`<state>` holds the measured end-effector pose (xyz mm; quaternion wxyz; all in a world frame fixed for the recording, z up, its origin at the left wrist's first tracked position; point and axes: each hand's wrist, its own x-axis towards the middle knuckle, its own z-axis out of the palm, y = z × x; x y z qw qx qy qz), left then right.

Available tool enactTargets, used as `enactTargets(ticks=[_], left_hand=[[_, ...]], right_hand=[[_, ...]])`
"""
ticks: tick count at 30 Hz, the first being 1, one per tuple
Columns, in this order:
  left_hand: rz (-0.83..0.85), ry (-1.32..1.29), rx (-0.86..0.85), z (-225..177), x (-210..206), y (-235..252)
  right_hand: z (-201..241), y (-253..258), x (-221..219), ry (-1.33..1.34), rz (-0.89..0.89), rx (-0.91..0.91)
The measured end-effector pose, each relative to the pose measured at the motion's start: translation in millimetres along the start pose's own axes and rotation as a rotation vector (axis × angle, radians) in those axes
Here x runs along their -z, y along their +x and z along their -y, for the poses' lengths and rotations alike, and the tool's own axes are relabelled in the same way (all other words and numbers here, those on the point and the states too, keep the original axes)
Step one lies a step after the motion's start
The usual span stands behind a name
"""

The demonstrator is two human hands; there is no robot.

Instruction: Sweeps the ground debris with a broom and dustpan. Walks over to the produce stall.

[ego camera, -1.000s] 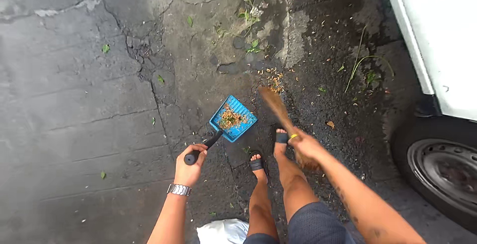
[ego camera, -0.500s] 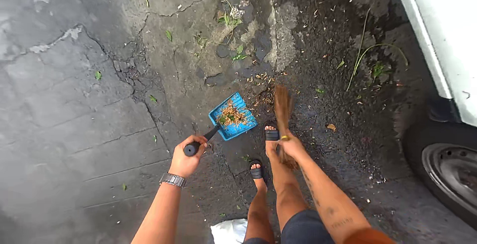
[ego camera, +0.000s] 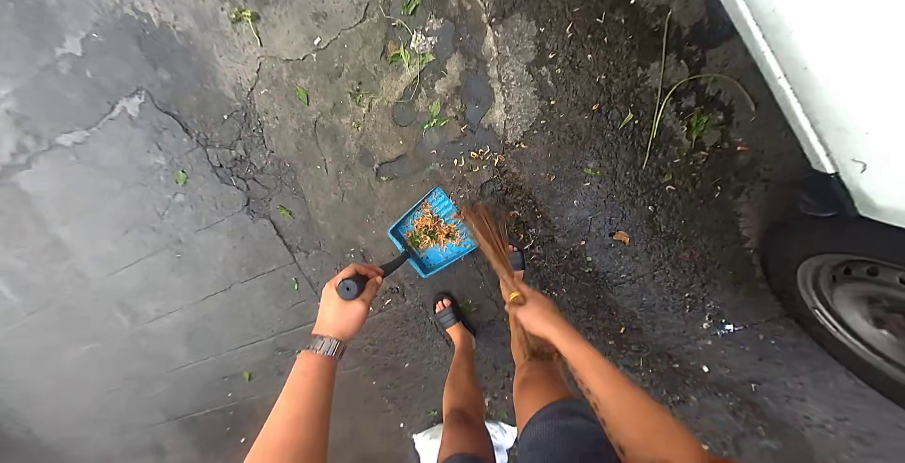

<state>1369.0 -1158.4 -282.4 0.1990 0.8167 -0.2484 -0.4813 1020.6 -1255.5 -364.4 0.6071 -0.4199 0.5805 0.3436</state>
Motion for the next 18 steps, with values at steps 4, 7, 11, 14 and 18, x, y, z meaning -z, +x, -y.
enactTargets(ticks=[4, 7, 11, 14, 18], left_hand=[[0.005, 0.036, -0.017, 7, 0, -2], [0.004, 0.077, -0.085, 9, 4, -26], [0.006, 0.035, -0.147, 24, 28, -57], [-0.009, 0.025, -0.184, 51, 32, -64], [-0.014, 0.049, -0.194, 65, 17, -68]], right_hand=[[11, 33, -4, 0.024, -0.103, -0.034], [18, 32, -70, -0.100, 0.045, -0.007], [15, -27, -68, -0.012, 0.026, 0.021], [19, 8, -68, 0.030, -0.142, -0.022], [43, 44, -157, -0.100, 0.053, -0.015]])
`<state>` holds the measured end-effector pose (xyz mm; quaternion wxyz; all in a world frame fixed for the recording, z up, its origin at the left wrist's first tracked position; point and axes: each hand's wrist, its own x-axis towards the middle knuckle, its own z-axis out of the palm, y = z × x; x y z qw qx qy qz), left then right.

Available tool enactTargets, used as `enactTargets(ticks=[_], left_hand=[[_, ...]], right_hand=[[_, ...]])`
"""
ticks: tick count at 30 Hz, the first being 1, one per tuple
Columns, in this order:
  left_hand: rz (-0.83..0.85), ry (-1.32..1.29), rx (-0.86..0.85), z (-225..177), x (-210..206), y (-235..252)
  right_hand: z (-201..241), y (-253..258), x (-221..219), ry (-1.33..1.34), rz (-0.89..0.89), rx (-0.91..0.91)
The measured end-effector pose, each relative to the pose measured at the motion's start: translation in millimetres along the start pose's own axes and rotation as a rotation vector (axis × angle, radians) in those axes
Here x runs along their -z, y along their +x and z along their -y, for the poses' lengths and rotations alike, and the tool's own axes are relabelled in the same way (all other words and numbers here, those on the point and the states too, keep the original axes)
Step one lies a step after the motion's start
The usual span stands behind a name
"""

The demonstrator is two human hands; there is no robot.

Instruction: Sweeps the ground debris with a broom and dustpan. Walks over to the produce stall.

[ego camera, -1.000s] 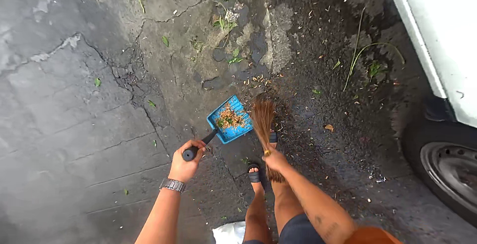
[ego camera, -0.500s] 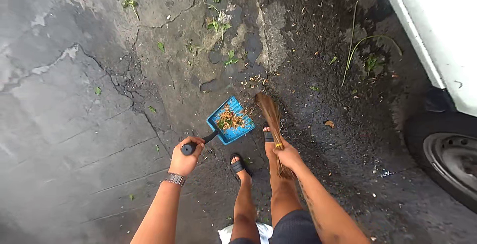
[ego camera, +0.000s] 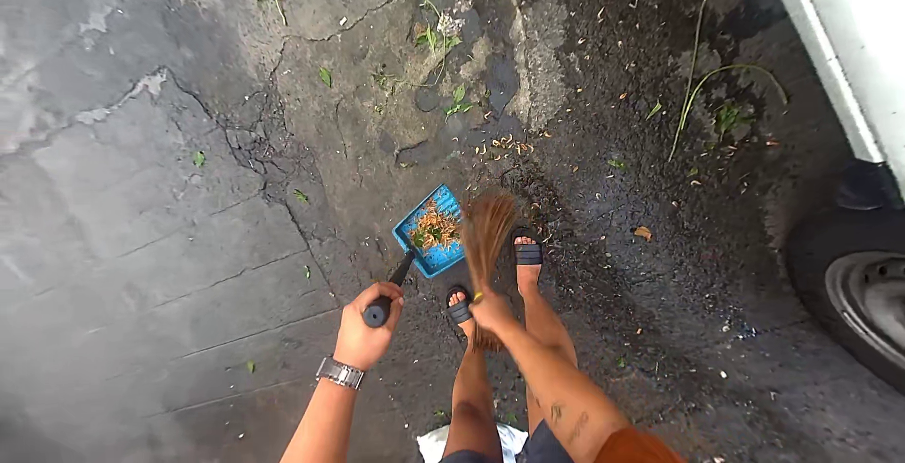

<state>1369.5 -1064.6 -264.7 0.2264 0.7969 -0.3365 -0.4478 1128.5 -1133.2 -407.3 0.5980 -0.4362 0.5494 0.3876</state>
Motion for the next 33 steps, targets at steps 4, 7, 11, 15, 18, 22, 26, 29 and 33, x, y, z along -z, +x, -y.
enactTargets(ticks=[4, 7, 11, 15, 18, 22, 26, 29, 33], left_hand=[[-0.052, -0.131, 0.009, 10, 24, -6], [-0.102, -0.208, 0.002, 2, 61, -3], [-0.156, -0.172, 0.059, -19, 80, 31], [-0.134, -0.088, 0.136, -24, 70, 95], [-0.099, -0.042, 0.163, -30, 71, 120], [-0.092, -0.048, 0.171, -34, 72, 129], [-0.106, -0.051, 0.165, -37, 55, 129], [-0.148, -0.061, 0.148, -42, 55, 123], [-0.157, -0.119, 0.137, -28, 90, 102]], right_hand=[[-12, -72, 35, 0.068, 0.014, 0.096], [-8, -92, 161, 0.002, -0.244, 0.148], [11, 19, 232, -0.014, -0.414, 0.009], [21, 40, 115, -0.252, -0.095, 0.067], [6, -26, 117, -0.233, -0.026, 0.104], [-6, -57, 230, -0.111, -0.250, 0.101], [15, 51, 209, -0.149, -0.242, 0.054], [29, 60, 121, -0.271, -0.018, 0.111], [23, -41, 164, -0.222, -0.005, 0.194]])
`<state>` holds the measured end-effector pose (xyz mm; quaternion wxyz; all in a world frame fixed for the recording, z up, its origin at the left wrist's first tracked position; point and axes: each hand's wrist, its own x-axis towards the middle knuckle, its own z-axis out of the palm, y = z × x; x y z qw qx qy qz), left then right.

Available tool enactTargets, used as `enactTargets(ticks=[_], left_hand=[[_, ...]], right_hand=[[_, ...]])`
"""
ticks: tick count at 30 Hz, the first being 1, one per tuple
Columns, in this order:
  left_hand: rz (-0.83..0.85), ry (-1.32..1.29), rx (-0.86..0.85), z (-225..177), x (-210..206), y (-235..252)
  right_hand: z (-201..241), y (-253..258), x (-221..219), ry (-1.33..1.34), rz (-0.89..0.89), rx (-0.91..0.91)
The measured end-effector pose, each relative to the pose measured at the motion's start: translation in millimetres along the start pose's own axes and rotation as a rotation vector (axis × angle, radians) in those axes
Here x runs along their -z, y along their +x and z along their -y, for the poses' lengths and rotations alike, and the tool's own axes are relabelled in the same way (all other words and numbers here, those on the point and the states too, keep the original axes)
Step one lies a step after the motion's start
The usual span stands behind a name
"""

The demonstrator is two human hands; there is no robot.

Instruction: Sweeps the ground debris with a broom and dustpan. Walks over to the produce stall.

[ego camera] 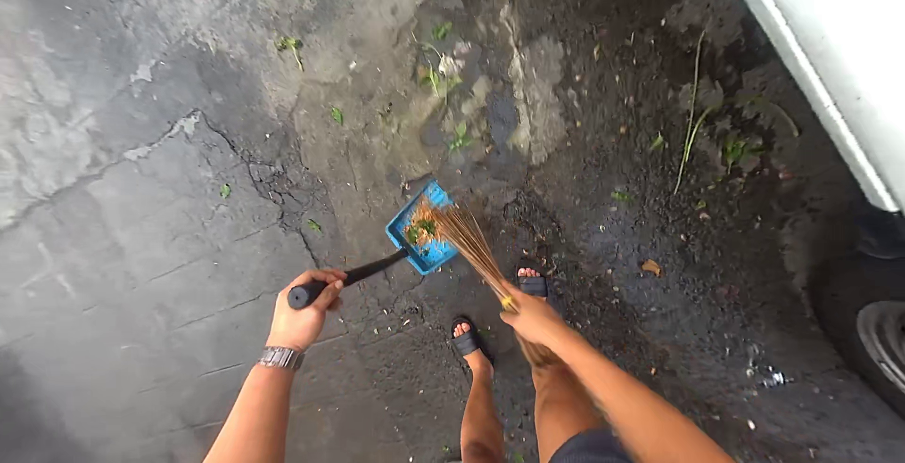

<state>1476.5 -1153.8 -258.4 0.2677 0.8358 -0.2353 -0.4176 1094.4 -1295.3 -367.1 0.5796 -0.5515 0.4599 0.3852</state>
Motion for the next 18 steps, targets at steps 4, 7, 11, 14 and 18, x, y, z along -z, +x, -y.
enactTargets(ticks=[4, 7, 11, 14, 18], left_hand=[[-0.097, -0.147, 0.031, 22, 43, -18], [-0.164, -0.219, 0.063, 40, 44, -20], [-0.196, -0.206, 0.062, 52, 17, -7], [-0.177, -0.194, 0.075, 49, 11, -7], [-0.175, -0.188, 0.084, 47, 21, -18]], right_hand=[[-9, -9, 155, 0.067, -0.332, 0.024], [0, 97, 242, 0.155, -0.566, -0.033], [34, 180, 115, -0.018, -0.358, -0.068], [40, 153, -12, -0.227, -0.046, -0.010], [42, 51, -9, -0.265, 0.038, -0.007]])
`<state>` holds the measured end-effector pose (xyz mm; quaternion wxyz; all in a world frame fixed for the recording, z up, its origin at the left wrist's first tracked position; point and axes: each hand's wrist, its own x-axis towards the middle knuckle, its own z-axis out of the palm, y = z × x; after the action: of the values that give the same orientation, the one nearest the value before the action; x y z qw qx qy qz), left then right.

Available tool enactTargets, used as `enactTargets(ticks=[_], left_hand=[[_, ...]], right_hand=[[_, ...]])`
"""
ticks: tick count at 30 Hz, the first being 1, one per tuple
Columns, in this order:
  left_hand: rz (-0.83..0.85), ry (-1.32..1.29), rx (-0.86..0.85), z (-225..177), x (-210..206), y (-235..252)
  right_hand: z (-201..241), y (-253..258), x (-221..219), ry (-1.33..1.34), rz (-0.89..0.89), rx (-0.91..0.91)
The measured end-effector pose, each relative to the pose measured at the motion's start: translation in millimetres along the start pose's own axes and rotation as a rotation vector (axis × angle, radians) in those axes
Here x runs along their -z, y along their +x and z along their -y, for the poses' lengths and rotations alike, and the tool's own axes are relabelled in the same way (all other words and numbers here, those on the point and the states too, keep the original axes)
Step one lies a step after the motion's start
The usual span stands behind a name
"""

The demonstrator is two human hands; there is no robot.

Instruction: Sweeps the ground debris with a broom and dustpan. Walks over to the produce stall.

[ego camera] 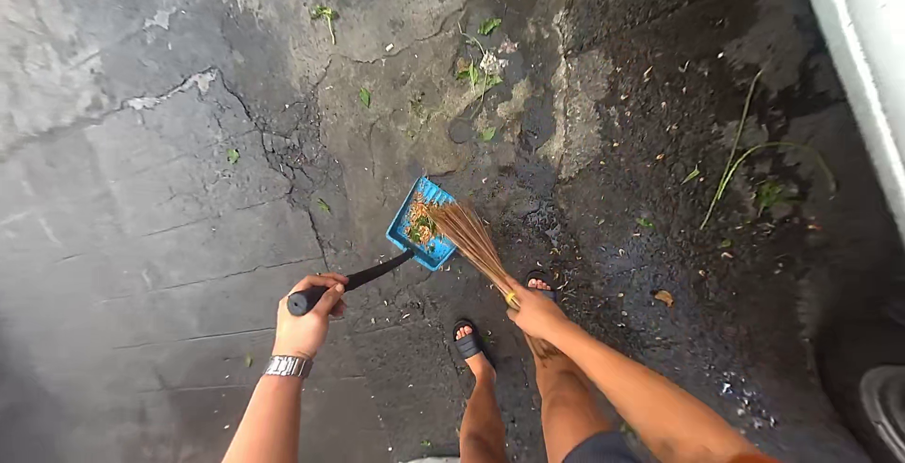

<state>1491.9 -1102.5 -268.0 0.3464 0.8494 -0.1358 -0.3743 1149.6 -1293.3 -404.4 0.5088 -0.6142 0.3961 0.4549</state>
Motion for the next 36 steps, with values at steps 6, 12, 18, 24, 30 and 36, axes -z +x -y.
enactTargets(ticks=[6, 12, 18, 24, 30, 36], left_hand=[[-0.077, -0.101, 0.022, 28, 56, -45], [-0.112, -0.141, 0.048, 54, 47, -32], [-0.080, -0.118, 0.081, 55, 102, -8], [-0.088, -0.145, 0.046, 85, 124, -23], [-0.065, -0.130, 0.043, 100, 119, -5], [-0.062, -0.154, 0.041, 104, 122, 2]], right_hand=[[-49, -32, 169, 0.296, -0.375, -0.094], [63, 68, -32, 0.096, -0.108, -0.099], [130, -36, -44, 0.127, -0.022, -0.038], [158, 78, 57, 0.076, -0.235, -0.108], [185, 30, -50, -0.219, 0.049, -0.112], [206, 54, 22, -0.017, -0.144, -0.171]])
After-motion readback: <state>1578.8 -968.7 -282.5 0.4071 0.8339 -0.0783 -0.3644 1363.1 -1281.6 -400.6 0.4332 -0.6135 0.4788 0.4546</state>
